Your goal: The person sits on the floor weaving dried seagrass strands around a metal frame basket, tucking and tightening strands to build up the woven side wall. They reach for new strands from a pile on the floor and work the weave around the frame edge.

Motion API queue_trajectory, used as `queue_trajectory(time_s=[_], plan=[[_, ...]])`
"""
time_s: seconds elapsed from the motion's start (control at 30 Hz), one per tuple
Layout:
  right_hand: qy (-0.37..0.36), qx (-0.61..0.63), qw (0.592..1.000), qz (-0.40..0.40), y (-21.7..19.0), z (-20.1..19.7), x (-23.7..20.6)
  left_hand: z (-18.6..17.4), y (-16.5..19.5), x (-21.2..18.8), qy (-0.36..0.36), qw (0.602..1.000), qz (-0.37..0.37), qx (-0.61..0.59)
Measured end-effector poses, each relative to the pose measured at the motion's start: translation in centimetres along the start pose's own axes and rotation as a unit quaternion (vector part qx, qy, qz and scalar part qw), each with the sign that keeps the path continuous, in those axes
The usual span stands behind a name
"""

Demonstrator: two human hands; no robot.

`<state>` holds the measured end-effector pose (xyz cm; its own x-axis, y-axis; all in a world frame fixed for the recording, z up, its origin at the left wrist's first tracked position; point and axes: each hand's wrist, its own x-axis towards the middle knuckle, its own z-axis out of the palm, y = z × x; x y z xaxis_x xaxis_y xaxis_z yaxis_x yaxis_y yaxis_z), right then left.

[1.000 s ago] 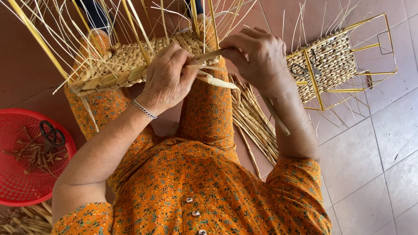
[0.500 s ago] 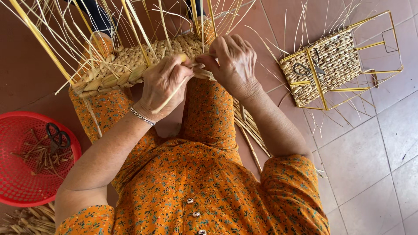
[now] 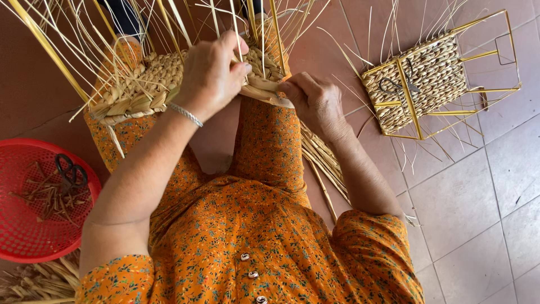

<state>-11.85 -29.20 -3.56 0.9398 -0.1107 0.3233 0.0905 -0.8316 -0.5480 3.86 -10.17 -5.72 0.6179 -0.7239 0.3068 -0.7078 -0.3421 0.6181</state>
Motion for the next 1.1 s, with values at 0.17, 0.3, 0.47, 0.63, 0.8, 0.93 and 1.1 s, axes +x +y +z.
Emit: queue_trajectory(time_s=[0.17, 0.3, 0.47, 0.63, 0.8, 0.93, 1.1], plan=[[0.155, -0.24, 0.949, -0.135, -0.4, -0.6, 0.4, -0.3, -1.7, 1.6, -0.078, 0.994, -0.039, -0.061], [0.101, -0.074, 0.984, -0.13, -1.5, 0.1, -0.8, -0.5, -1.8, 1.5, -0.069, 0.995, -0.036, -0.056], [0.054, -0.038, 0.995, -0.081, -2.2, 0.7, -1.7, -0.5, 0.4, 0.1, 0.009, 0.999, -0.02, 0.048], [0.016, -0.003, 0.998, -0.069, -2.3, -0.1, -1.6, -0.7, 2.4, -1.2, 0.107, 0.988, 0.033, 0.103], [-0.025, 0.097, 0.993, -0.065, -3.0, -1.8, -1.1, 0.5, 1.3, -1.5, 0.109, 0.979, 0.074, 0.154], [-0.033, 0.065, 0.997, -0.028, -3.3, -2.8, 0.2, 1.2, 0.2, -1.3, -0.004, 0.987, 0.107, 0.117], [-0.002, -0.094, 0.992, -0.079, -3.3, -4.2, 1.4, -2.1, 0.7, -1.6, -0.079, 0.986, 0.146, 0.035]])
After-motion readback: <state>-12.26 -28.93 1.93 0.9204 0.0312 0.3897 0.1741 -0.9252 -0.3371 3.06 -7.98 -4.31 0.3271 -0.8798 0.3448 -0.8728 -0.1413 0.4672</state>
